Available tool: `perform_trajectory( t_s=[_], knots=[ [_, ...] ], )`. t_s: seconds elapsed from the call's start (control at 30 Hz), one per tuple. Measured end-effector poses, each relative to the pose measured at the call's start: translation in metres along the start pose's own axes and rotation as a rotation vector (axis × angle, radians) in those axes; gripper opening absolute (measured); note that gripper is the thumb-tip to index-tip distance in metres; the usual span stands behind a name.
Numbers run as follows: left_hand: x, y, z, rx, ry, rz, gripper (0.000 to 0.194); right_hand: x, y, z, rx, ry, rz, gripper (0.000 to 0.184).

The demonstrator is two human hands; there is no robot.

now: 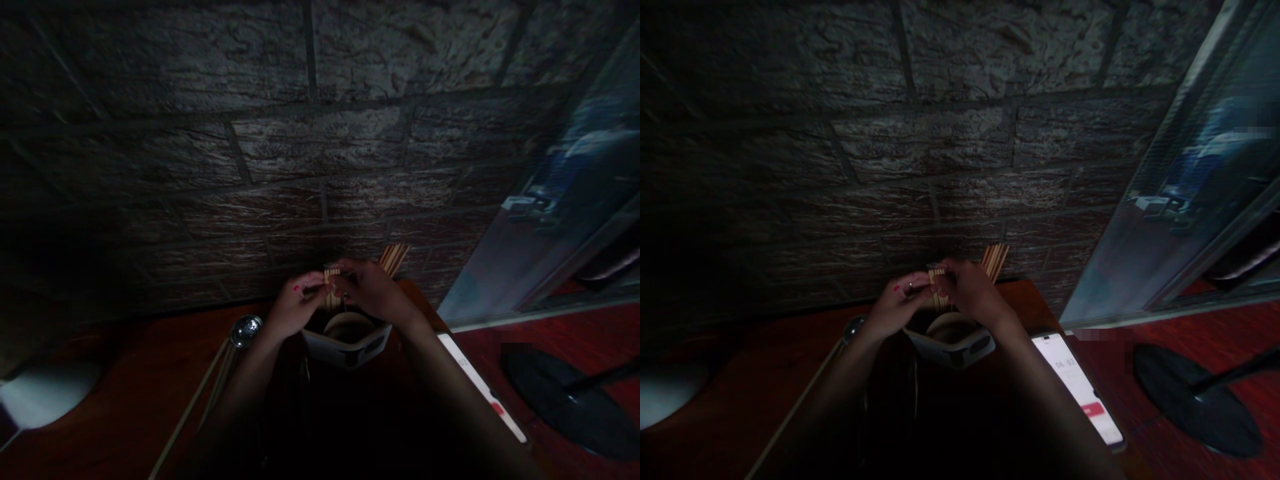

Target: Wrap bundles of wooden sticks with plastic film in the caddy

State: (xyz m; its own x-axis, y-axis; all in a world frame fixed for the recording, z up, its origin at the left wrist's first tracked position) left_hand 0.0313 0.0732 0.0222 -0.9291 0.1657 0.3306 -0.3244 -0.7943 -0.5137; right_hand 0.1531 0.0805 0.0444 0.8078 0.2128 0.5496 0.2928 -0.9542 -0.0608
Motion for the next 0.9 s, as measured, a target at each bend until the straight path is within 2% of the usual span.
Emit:
perform_trajectory(
  t_s=[0.9],
  knots=[
    [-0.0006,0.0009,-0.003,0.029,0.037,0.004,0.021,0.0032,0.0036,-0.0058,0.039,0.037,0.02,0.018]
  ],
)
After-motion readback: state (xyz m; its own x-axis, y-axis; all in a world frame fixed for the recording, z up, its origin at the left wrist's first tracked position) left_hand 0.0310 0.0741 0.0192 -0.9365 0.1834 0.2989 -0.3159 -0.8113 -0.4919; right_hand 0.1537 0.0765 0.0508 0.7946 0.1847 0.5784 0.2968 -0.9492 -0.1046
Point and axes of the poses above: each hand's wrist, its own y-axis away from the middle knuckle, its own x-axis out of the back of the hand, z = x × y, the point moved 8 cm from there along -y, towards the middle knuckle, and after that the axes turned 12 degrees about -x, right-handed, at the moved point
